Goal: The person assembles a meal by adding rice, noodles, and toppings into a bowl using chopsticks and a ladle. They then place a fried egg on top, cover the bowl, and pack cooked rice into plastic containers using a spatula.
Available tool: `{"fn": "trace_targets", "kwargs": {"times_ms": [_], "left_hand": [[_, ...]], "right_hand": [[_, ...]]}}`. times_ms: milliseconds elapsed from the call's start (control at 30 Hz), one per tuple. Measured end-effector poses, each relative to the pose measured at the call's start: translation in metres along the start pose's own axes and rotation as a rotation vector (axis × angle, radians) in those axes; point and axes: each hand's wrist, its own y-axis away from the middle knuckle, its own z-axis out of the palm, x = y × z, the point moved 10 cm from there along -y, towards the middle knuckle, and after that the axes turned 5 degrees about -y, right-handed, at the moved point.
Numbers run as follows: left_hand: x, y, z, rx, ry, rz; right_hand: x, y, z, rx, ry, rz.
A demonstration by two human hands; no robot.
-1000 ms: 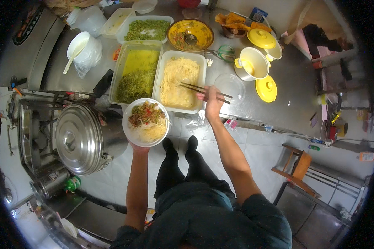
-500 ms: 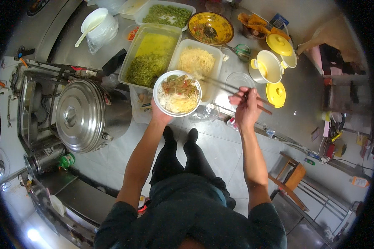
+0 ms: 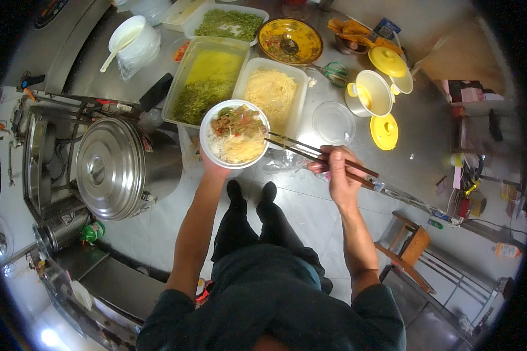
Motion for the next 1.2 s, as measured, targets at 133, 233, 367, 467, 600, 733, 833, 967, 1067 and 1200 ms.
{"fn": "trace_targets", "kwargs": {"times_ms": [133, 233, 367, 467, 600, 733, 833, 967, 1067, 1200], "left_hand": [[0.002, 0.003, -0.010, 0.114, -0.040, -0.007], [0.004, 0.002, -0.010, 0.103, -0.050, 0.005], [0.011, 0.004, -0.008, -0.001, -0.002, 0.075], [0.009, 0.013, -0.020, -0.021, 0.083, 0.021], [0.024, 0.027, -0.050, -0.002, 0.153, 0.075], [0.066, 0.057, -0.074, -0.076, -0.068, 0.268], [0.090, 0.089, -0.096, -0.078, -0.014, 0.228], [0.120, 0.128, -0.130, 0.055, 0.029, 0.225], [0.128, 0.137, -0.149, 0.176, 0.051, 0.216], [0.137, 0.128, -0.144, 0.132, 0.047, 0.205]], "right_hand": [[-0.001, -0.003, 0.020, -0.090, 0.064, 0.027], [0.002, -0.002, 0.030, -0.070, -0.019, 0.079], [-0.009, 0.008, 0.050, -0.163, 0.210, 0.039], [-0.030, 0.009, 0.043, -0.094, 0.215, -0.051], [-0.021, -0.006, 0.027, 0.071, -0.135, 0.048], [0.026, -0.042, 0.052, 0.132, -0.291, 0.133], [0.082, -0.071, 0.098, 0.094, -0.328, 0.287], [0.135, -0.095, 0.165, -0.043, -0.278, 0.360], [0.172, -0.111, 0.208, -0.098, -0.177, 0.399], [0.203, -0.123, 0.240, -0.079, -0.212, 0.359]]}}
